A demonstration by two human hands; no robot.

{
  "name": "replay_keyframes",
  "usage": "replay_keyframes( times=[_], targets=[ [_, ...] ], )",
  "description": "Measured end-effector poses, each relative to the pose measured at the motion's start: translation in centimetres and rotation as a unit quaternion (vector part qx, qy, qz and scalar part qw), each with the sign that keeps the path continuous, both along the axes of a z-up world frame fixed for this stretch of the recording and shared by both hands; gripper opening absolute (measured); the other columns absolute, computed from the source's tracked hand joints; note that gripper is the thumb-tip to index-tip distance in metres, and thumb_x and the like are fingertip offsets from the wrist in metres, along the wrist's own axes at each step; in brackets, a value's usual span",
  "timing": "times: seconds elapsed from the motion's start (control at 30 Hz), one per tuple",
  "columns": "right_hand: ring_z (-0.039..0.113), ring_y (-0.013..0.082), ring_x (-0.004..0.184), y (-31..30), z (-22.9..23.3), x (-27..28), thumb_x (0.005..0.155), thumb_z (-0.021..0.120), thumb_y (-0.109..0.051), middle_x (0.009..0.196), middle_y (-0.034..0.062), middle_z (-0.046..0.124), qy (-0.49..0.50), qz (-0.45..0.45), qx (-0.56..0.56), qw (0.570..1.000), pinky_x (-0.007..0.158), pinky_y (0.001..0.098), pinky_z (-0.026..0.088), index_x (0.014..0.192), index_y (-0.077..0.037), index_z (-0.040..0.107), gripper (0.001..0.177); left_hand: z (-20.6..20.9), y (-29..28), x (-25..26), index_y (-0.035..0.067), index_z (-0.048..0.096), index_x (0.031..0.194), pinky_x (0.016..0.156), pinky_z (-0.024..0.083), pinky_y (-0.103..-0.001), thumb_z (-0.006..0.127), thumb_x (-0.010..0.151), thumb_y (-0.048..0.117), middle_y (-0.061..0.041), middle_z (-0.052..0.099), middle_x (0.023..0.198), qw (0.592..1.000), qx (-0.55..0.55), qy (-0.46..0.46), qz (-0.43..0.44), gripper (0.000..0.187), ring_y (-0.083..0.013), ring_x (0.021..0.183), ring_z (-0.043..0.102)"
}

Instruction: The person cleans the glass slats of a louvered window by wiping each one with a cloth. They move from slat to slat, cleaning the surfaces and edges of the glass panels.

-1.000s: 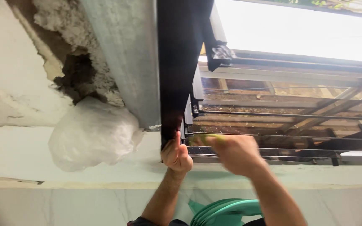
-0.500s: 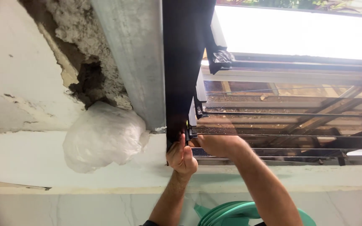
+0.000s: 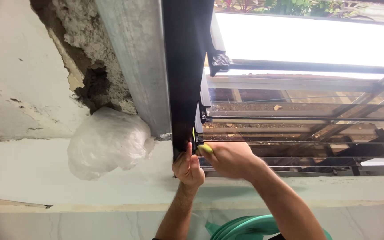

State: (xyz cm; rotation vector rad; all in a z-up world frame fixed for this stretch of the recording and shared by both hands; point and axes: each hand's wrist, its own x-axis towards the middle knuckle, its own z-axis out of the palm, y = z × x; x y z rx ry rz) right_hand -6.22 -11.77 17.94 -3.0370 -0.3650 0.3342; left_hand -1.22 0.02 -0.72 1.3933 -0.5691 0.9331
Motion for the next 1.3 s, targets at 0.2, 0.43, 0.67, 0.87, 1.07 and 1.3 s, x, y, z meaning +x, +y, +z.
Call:
replay_keyframes(
  times=[0.2, 0.43, 0.67, 0.87, 1.07, 1.3],
  targets=[
    [0.068, 0.0305, 0.106, -0.9, 0.9, -3.0, 0.098, 0.053, -0.027, 0.120, 0.0162, 0.070, -0.274, 0.118, 0.104, 0.949, 0.077, 0.0456, 0.050, 0.131, 0.000, 0.058, 0.043, -0.8, -0.3, 0.6, -0.013, 0.064, 0.126, 0.069, 0.057, -0.034, 0.051, 0.102, 0.015, -0.023, 0.075, 0.099, 1.000, 0.001, -0.022, 0.009, 0.039, -0.0266, 0.076, 0.072],
    [0.067, 0.0303, 0.117, -0.9, -1.2, -2.1, 0.102, 0.045, -0.033, 0.129, 0.0149, 0.068, -0.168, 0.105, 0.072, 0.978, 0.086, 0.0458, 0.054, 0.138, -0.006, 0.054, 0.046, 0.4, 0.1, 0.5, -0.013, 0.065, 0.126, 0.070, 0.059, -0.034, 0.050, 0.103, 0.017, -0.023, 0.076, 0.098, 1.000, -0.010, -0.013, 0.000, 0.040, -0.0271, 0.076, 0.074],
    [0.071, 0.0288, 0.099, 1.1, 1.0, -1.3, 0.101, 0.042, -0.037, 0.111, 0.0106, 0.071, -0.119, 0.061, 0.076, 0.988, 0.075, 0.0445, 0.057, 0.125, -0.008, 0.059, 0.042, 0.9, 0.2, 0.7, -0.010, 0.065, 0.128, 0.078, 0.061, -0.037, 0.048, 0.109, 0.020, -0.024, 0.075, 0.106, 0.999, -0.014, -0.032, -0.008, 0.040, -0.0313, 0.085, 0.077],
    [0.070, 0.0287, 0.082, 0.2, -0.7, 1.3, 0.105, 0.043, -0.036, 0.089, 0.0055, 0.072, 0.013, -0.036, 0.116, 0.993, 0.066, 0.0456, 0.055, 0.102, -0.014, 0.064, 0.031, -2.1, -1.6, 0.8, -0.011, 0.070, 0.123, 0.061, 0.053, -0.033, 0.055, 0.103, 0.020, -0.015, 0.074, 0.083, 0.999, -0.033, 0.008, 0.002, 0.039, -0.0225, 0.064, 0.067],
    [0.073, 0.0265, 0.068, -8.5, -2.9, -3.8, 0.094, 0.056, -0.036, 0.080, 0.0034, 0.075, -0.159, -0.118, 0.187, 0.962, 0.057, 0.0413, 0.056, 0.103, -0.024, 0.077, 0.026, -1.3, -2.9, 0.2, -0.007, 0.065, 0.130, 0.064, 0.049, -0.031, 0.061, 0.104, 0.014, -0.019, 0.073, 0.093, 0.999, -0.034, -0.002, 0.007, 0.034, -0.0195, 0.072, 0.065],
    [0.071, 0.0203, 0.065, -17.2, -11.2, -4.9, 0.081, 0.060, -0.021, 0.081, -0.0053, 0.075, -0.193, -0.062, -0.142, 0.969, 0.047, 0.0397, 0.052, 0.096, -0.027, 0.077, 0.024, -3.5, -3.1, 0.6, -0.004, 0.066, 0.131, 0.057, 0.044, -0.022, 0.059, 0.103, 0.006, -0.005, 0.068, 0.075, 0.996, -0.074, 0.019, -0.037, 0.031, -0.0073, 0.063, 0.059]
  ],
)
